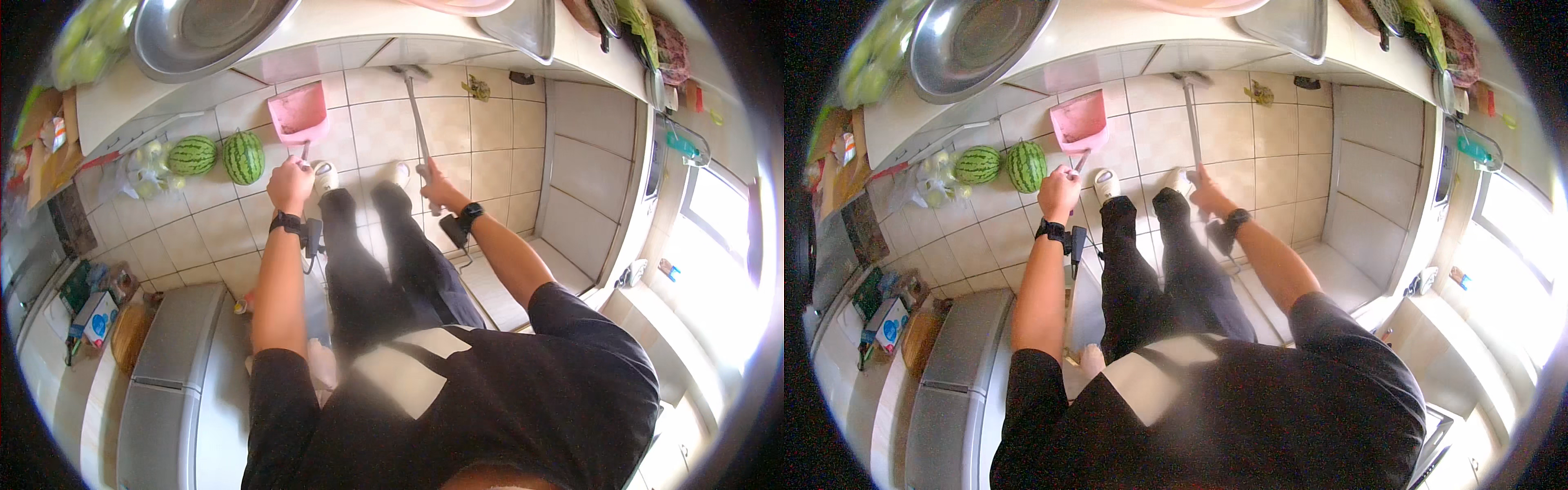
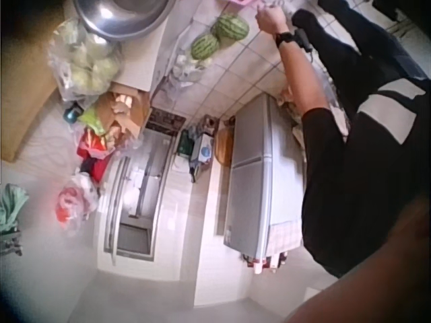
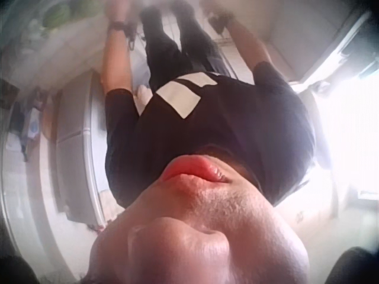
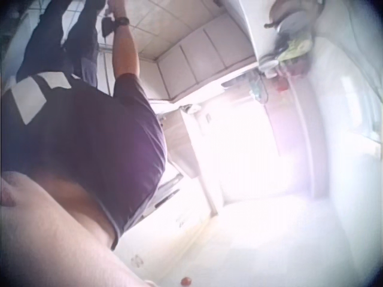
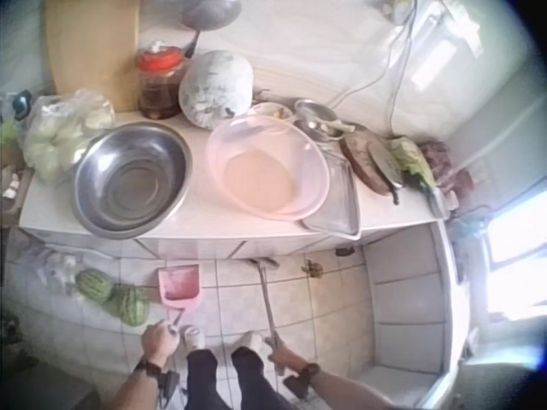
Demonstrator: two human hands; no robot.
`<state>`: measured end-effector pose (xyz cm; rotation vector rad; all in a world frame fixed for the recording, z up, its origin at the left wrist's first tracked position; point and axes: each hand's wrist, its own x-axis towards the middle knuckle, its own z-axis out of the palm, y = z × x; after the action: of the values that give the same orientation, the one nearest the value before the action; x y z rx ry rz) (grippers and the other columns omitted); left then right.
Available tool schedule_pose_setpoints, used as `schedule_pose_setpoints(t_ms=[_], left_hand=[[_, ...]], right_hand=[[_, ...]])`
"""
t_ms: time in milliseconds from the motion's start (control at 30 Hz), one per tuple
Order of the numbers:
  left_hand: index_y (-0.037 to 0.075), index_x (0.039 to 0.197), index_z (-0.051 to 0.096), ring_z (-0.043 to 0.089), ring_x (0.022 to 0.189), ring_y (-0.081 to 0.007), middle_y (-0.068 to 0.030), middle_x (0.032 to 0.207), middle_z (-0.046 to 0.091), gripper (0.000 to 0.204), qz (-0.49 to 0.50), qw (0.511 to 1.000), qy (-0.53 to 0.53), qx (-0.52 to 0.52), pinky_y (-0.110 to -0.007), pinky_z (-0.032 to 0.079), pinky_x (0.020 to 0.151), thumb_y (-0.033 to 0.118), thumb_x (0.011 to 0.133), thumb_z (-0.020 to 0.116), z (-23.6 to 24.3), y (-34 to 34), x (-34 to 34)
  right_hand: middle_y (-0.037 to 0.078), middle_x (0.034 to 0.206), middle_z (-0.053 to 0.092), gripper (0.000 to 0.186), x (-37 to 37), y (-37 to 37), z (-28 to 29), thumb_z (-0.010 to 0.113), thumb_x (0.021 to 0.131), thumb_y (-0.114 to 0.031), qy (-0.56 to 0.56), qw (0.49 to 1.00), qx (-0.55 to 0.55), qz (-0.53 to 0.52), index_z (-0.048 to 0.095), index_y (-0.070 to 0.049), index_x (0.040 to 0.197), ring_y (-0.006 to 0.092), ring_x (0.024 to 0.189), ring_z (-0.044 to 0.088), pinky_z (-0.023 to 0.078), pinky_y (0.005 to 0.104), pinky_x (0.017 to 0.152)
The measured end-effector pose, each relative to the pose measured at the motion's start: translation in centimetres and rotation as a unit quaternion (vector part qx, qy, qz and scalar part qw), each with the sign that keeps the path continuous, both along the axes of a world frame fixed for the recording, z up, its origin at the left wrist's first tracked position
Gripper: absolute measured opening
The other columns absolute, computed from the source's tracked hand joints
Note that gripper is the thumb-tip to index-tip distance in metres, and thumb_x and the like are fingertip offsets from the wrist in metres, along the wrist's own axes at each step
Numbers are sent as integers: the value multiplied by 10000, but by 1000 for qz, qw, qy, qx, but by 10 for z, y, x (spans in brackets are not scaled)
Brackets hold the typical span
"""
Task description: The person sweeps the kitchen floor with a broom and a dustpan and سپس rearranges some packaged food items on a lower shelf by hand.
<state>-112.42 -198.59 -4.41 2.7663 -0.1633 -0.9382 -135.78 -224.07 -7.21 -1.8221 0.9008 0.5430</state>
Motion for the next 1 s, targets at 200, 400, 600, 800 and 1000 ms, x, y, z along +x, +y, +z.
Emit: schedule_pose_setpoints(t_ms=[200, 400, 600, 800, 1000], left_hand=[[164, 927, 666, 644, 806, -346, -146, 838, 672, 233, -12, 1000, -1, -7, -439, 515, 719, 304, 771, 564, -2, 4, -1], [152, 989, 641, 632, 841, -366, -165, 884, 666, 271, -29, 999, 38, -3, -452, 507, 730, 305, 787, 545, -1, 14, -3], [136, 1040, 616, 645, 817, -331, -139, 850, 675, 292, -5, 999, 28, -46, -419, 511, 704, 303, 810, 552, 14, 46, -34], [101, 1023, 644, 658, 755, -288, -132, 782, 670, 267, 83, 987, -11, -135, -371, 508, 648, 232, 794, 599, 17, 91, -62], [147, 1139, 564, 641, 747, -322, -130, 811, 667, 348, 119, 987, -71, -77, -432, 492, 672, 252, 809, 601, 58, 86, -73]], right_hand=[[234, 1116, 575, 924, -32, 15, 3, 538, 675, -27, 118, 986, 22, 118, 55, -143, 1455, 346, 936, 598, 510, 392, 726], [216, 1152, 571, 887, -66, -16, 55, 512, 655, 8, 97, 981, -45, 162, 135, -140, 1444, 336, 989, 592, 497, 401, 794], [241, 940, 619, 854, -5, -24, 19, 476, 678, 15, 12, 981, -49, 188, 163, -230, 1435, 380, 817, 627, 508, 461, 699], [163, 1141, 603, 838, -27, -34, 19, 440, 671, 45, 9, 986, 10, 165, 201, -237, 1423, 385, 854, 623, 520, 439, 744], [28, 1188, 601, 838, -25, -42, 72, 455, 666, 47, 79, 942, -99, 310, 215, -222, 1423, 323, 982, 606, 504, 401, 840]])
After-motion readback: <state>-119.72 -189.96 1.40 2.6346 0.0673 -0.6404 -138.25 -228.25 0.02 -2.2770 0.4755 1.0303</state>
